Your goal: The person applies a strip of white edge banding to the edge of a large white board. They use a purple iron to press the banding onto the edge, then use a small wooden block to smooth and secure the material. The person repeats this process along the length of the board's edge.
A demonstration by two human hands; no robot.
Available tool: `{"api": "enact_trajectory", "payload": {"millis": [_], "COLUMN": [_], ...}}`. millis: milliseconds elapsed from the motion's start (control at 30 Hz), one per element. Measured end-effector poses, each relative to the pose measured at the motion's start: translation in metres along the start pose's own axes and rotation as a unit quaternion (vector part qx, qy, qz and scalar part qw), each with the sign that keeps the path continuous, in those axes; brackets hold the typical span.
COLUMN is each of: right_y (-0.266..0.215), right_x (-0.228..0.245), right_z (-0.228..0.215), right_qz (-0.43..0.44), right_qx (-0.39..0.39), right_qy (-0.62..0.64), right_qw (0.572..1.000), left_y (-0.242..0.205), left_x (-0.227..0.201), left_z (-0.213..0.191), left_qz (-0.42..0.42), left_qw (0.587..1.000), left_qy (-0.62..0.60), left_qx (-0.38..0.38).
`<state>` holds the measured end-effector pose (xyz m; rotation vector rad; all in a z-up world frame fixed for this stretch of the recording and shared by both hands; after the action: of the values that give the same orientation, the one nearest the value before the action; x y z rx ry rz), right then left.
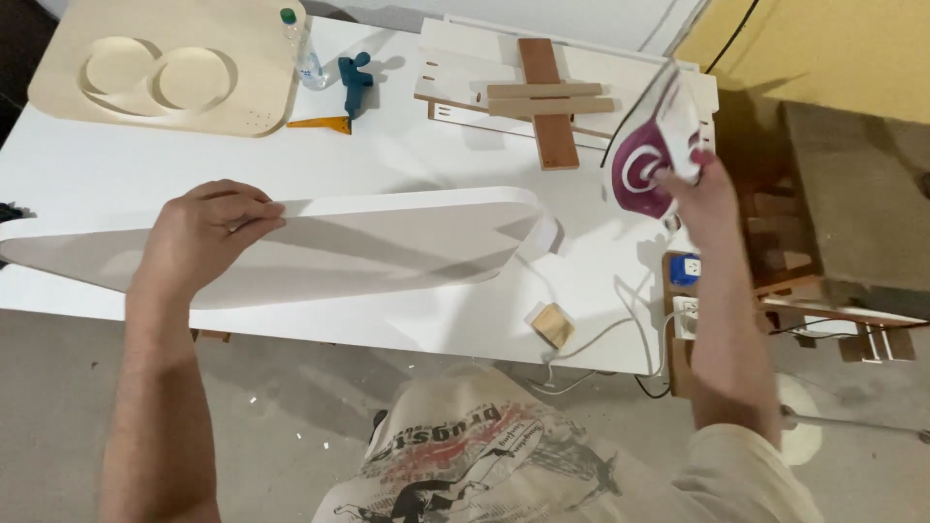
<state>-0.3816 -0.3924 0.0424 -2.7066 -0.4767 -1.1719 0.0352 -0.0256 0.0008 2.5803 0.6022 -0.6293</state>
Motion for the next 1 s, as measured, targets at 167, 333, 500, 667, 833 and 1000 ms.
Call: {"api": "enact_trajectory", "payload": {"millis": [167,333,500,667,833,1000], "right_y": [0.039,0.017,0.010,-0.014,-0.017,-0.090], "right_x": [-0.212,-0.262,-0.314,-0.290,-0.343,-0.298], "right_z": [0.100,0.154,0.191,0.194,0.210,0.206], "right_qz": [-0.043,-0.003,0.020,0.053,-0.036,-0.068], "right_qx": [-0.192,-0.248,-0.256,-0.226,-0.144,-0.106], "right_qy": [0.198,0.332,0.288,0.315,0.236,0.003], "right_qw": [0.960,0.910,0.922,0.920,0.961,0.992], "left_y": [-0.008,-0.015,-0.018,-0.023,-0.029,-0.022], "left_x": [-0.008,0.001,0.007,0.017,0.018,0.008], "left_z": [-0.014,-0.024,-0.028,-0.029,-0.030,-0.029], "left_qz": [-0.004,-0.029,-0.017,0.022,-0.030,-0.009], "left_qw": [1.000,0.999,1.000,1.000,0.999,1.000], "left_qy": [0.007,0.019,-0.012,-0.014,-0.024,0.022], "left_qx": [0.004,-0.004,-0.004,-0.016,-0.008,-0.011]}}
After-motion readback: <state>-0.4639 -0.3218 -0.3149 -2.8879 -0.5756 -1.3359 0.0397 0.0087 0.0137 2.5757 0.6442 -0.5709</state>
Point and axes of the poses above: each hand's wrist, its own y-axis towards the middle knuckle, its own z-axis out of the palm, x = y × z, the point moved 4 cm from there along y, towards the middle knuckle, and after that the axes turned 11 degrees about -z, right-handed, at the moved point
